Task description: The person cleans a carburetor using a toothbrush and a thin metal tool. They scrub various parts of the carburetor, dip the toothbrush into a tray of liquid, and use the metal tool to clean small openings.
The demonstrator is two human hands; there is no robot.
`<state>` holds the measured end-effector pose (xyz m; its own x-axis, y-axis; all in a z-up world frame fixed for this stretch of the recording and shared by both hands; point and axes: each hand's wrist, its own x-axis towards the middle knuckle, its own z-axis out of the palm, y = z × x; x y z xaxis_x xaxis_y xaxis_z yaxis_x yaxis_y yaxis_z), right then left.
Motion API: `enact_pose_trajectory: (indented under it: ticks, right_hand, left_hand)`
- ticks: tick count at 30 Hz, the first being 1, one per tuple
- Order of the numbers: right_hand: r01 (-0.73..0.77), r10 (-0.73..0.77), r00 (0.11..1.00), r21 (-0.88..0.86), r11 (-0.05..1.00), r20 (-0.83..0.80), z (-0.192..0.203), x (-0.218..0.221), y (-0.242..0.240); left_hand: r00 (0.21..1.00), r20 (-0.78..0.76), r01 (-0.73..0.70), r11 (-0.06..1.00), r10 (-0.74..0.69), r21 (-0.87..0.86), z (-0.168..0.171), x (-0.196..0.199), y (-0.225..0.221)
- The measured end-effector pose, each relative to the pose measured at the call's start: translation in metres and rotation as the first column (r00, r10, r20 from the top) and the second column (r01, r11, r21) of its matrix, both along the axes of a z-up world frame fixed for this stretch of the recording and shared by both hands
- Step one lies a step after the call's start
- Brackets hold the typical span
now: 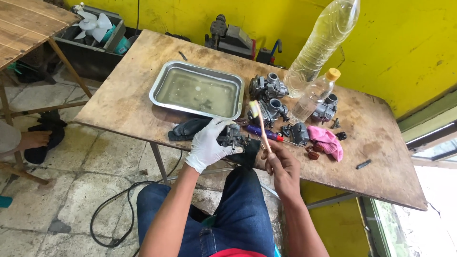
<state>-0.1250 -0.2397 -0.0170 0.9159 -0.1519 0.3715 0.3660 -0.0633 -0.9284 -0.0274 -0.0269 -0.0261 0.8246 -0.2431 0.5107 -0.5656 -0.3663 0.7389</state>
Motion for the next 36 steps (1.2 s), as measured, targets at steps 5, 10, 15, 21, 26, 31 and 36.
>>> enact_pose_trajectory:
  ticks: [5, 10, 15, 21, 26, 31, 36]
  right_hand:
    - [0.098, -0.120, 0.989, -0.219, 0.971, -0.087, -0.017, -0.014, -0.016]
    - [0.125, -0.100, 0.992, -0.540, 0.832, 0.074, -0.031, -0.017, -0.021]
    - [0.075, -0.112, 0.994, -0.637, 0.767, -0.018, 0.020, -0.015, 0.005]
    - [0.167, -0.155, 0.984, -0.799, 0.577, 0.093, 0.017, 0.008, 0.001]
    - [0.157, -0.069, 0.987, -0.832, 0.532, 0.143, 0.042, 0.017, 0.017]
    - [0.179, 0.003, 0.973, -0.769, 0.614, 0.230, 0.043, 0.035, 0.025]
    - [0.254, 0.054, 0.937, -0.782, 0.569, 0.344, 0.029, 0.057, 0.013]
  left_hand:
    - [1.000, -0.015, 0.012, 1.000, -0.012, -0.011, -0.002, 0.003, 0.002]
    - [0.999, 0.001, 0.038, 0.998, -0.038, -0.041, -0.001, 0.002, 0.001]
    - [0.999, 0.001, 0.035, 0.999, -0.035, -0.040, -0.001, 0.003, 0.002]
    - [1.000, -0.010, 0.024, 1.000, -0.024, -0.016, -0.004, 0.004, 0.002]
    - [1.000, -0.004, 0.026, 1.000, -0.026, -0.008, -0.006, 0.006, 0.001]
    - [0.999, 0.012, 0.032, 0.999, -0.032, 0.004, -0.005, 0.006, 0.003]
    - [0.999, 0.001, 0.052, 0.999, -0.052, -0.001, -0.001, 0.004, 0.004]
